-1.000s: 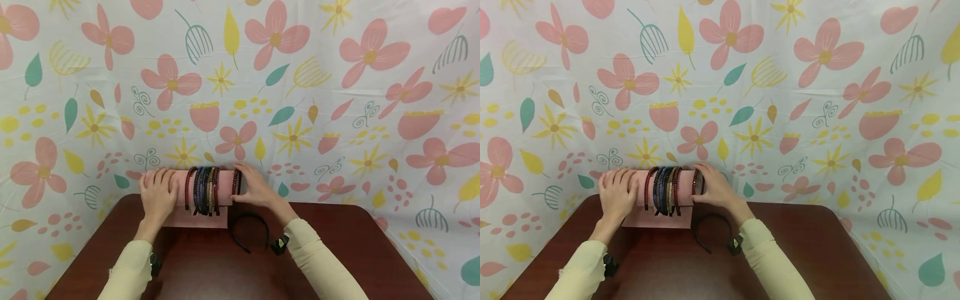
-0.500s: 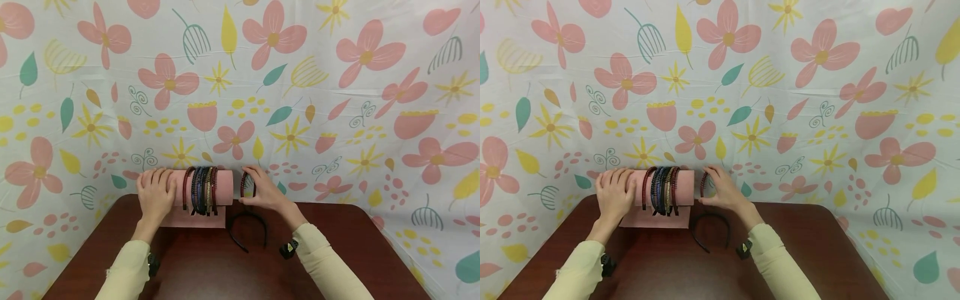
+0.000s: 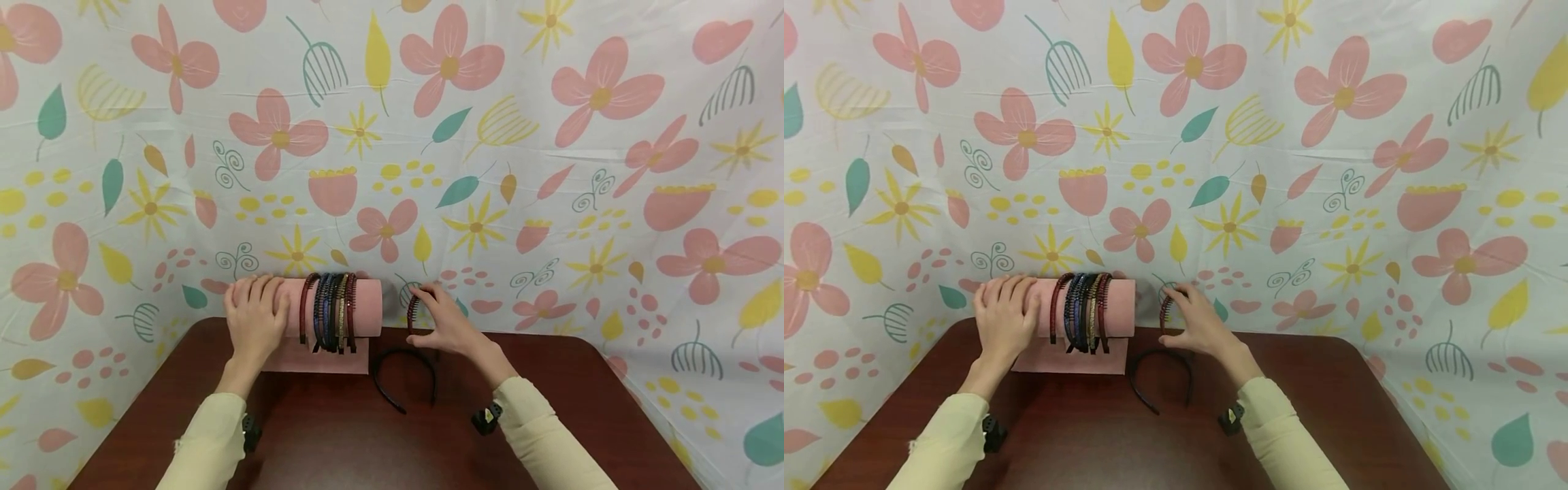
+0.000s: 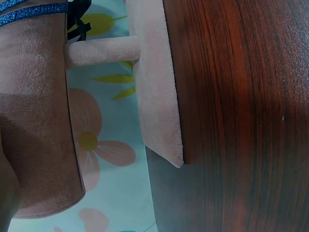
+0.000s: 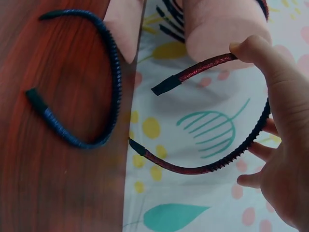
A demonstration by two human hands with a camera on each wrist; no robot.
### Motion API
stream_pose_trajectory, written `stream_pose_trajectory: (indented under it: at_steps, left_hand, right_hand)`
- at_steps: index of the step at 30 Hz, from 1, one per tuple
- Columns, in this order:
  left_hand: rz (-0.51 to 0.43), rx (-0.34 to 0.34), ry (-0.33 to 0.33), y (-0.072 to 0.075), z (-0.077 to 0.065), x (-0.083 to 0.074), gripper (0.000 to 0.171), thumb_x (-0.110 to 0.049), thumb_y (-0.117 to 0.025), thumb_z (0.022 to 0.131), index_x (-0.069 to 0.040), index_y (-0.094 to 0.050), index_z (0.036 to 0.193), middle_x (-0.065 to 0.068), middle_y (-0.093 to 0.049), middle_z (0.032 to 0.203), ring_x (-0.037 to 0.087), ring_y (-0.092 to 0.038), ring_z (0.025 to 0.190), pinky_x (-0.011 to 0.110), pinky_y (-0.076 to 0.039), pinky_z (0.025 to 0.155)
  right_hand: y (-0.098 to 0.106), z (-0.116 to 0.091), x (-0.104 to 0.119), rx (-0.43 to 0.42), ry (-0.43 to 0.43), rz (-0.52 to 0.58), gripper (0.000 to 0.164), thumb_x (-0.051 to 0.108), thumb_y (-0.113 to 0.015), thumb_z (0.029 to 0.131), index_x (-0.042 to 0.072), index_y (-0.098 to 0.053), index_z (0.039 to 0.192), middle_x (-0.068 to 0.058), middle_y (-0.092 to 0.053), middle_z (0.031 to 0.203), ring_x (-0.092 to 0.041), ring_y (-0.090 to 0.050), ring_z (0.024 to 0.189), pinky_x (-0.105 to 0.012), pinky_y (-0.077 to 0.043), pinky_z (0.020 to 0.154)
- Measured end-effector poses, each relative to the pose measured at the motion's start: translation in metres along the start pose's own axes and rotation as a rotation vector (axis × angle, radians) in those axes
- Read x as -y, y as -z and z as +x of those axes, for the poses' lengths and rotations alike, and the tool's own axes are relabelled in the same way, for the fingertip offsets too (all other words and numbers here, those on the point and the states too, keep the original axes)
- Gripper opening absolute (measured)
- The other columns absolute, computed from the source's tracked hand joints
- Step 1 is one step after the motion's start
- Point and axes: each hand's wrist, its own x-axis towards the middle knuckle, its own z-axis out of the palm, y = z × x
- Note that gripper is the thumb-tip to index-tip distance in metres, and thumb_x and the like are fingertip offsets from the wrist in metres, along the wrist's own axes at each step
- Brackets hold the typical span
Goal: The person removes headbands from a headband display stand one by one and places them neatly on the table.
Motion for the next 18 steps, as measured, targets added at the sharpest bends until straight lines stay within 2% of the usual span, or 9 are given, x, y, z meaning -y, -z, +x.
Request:
stream_pose_trajectory:
  at_steps: [11, 15, 18]
  left_hand:
    - [-0.012, 0.025, 0.021, 0.002, 0.0, -0.002, 0.039, -0.039, -0.046, 0.098, -0.011, -0.067, 0.116, 0.013, -0.064, 0.123, 0.037, -0.05, 0.124, 0.065, -0.021, 0.11]
    - [-0.015, 0.015, 0.019, 0.002, 0.0, -0.002, 0.039, -0.039, -0.047, 0.098, -0.011, -0.067, 0.115, 0.013, -0.064, 0.123, 0.037, -0.051, 0.123, 0.065, -0.022, 0.109]
    - [-0.01, 0.021, 0.018, 0.002, 0.0, -0.002, 0.04, -0.04, -0.046, 0.098, -0.012, -0.067, 0.116, 0.013, -0.064, 0.123, 0.037, -0.051, 0.124, 0.066, -0.023, 0.109]
  right_hand:
    - [-0.007, -0.025, -0.02, 0.069, -0.115, -0.041, 0.092, 0.051, -0.077, 0.078, 0.019, -0.036, 0.154, -0.015, -0.036, 0.149, -0.041, -0.043, 0.13, -0.06, -0.043, 0.098]
    - [-0.009, -0.033, -0.027, 0.092, -0.137, -0.073, 0.093, 0.053, -0.077, 0.078, 0.021, -0.035, 0.155, -0.015, -0.037, 0.148, -0.041, -0.042, 0.13, -0.062, -0.041, 0.099]
    - [-0.011, -0.039, -0.031, 0.113, -0.138, -0.09, 0.093, 0.054, -0.076, 0.078, 0.019, -0.036, 0.154, -0.015, -0.038, 0.146, -0.04, -0.042, 0.129, -0.064, -0.039, 0.1]
